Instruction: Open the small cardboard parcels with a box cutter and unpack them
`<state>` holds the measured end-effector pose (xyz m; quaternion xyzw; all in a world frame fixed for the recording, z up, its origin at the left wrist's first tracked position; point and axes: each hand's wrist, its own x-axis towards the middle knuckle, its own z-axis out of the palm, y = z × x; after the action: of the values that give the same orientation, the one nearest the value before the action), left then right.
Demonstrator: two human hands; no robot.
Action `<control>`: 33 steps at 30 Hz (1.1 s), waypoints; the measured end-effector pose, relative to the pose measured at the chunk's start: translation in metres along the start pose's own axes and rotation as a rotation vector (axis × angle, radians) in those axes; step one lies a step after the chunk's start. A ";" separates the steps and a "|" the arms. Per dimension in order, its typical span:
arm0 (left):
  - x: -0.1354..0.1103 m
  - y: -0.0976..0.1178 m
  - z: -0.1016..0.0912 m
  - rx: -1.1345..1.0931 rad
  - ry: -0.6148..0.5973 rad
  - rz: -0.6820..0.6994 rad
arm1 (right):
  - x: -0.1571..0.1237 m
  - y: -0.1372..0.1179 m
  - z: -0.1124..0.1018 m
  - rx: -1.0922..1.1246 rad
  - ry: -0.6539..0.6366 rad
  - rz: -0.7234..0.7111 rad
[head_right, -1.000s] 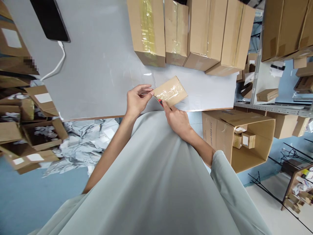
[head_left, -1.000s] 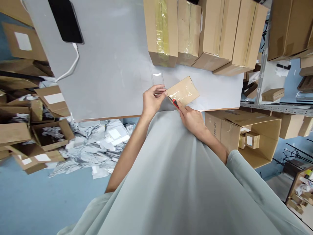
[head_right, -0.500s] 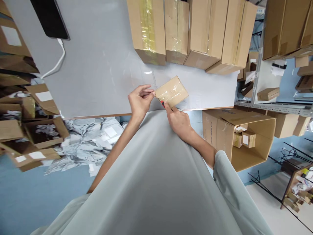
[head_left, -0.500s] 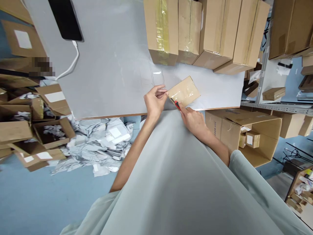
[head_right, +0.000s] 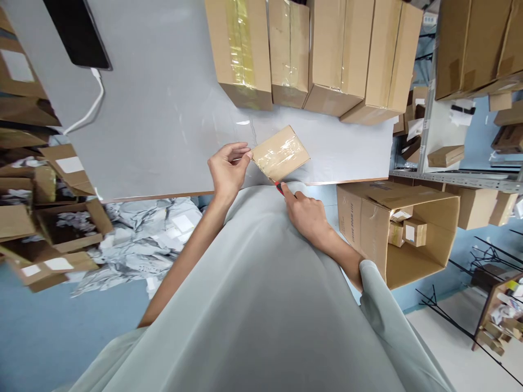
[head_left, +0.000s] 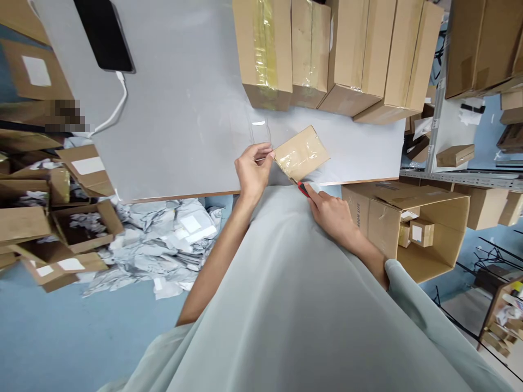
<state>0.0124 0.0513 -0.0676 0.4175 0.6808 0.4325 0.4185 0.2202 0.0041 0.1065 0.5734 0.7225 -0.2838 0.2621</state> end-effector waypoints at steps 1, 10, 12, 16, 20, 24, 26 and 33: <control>-0.001 0.000 0.001 0.008 -0.003 0.009 | -0.001 0.005 0.001 0.051 0.056 0.005; -0.019 -0.032 0.010 -0.111 -0.122 -0.037 | 0.071 0.061 0.019 0.578 0.581 -0.044; -0.016 -0.038 0.007 -0.126 -0.153 -0.035 | 0.092 0.064 0.023 0.606 0.580 -0.076; -0.013 -0.038 0.002 -0.147 -0.157 -0.025 | 0.109 0.063 0.033 0.602 0.600 -0.067; -0.016 -0.033 0.001 -0.164 -0.163 -0.041 | 0.107 0.064 0.037 0.625 0.624 -0.074; -0.020 -0.034 0.006 -0.127 -0.183 -0.051 | 0.107 0.066 0.035 0.624 0.607 -0.064; -0.021 -0.038 0.010 -0.105 -0.205 -0.028 | 0.109 0.067 0.035 0.615 0.605 -0.071; -0.021 -0.054 0.012 -0.207 -0.265 0.013 | 0.118 0.072 0.048 0.573 0.641 -0.109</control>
<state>0.0189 0.0193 -0.1171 0.4296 0.5688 0.4443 0.5427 0.2689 0.0634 -0.0177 0.6432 0.6886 -0.2938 -0.1606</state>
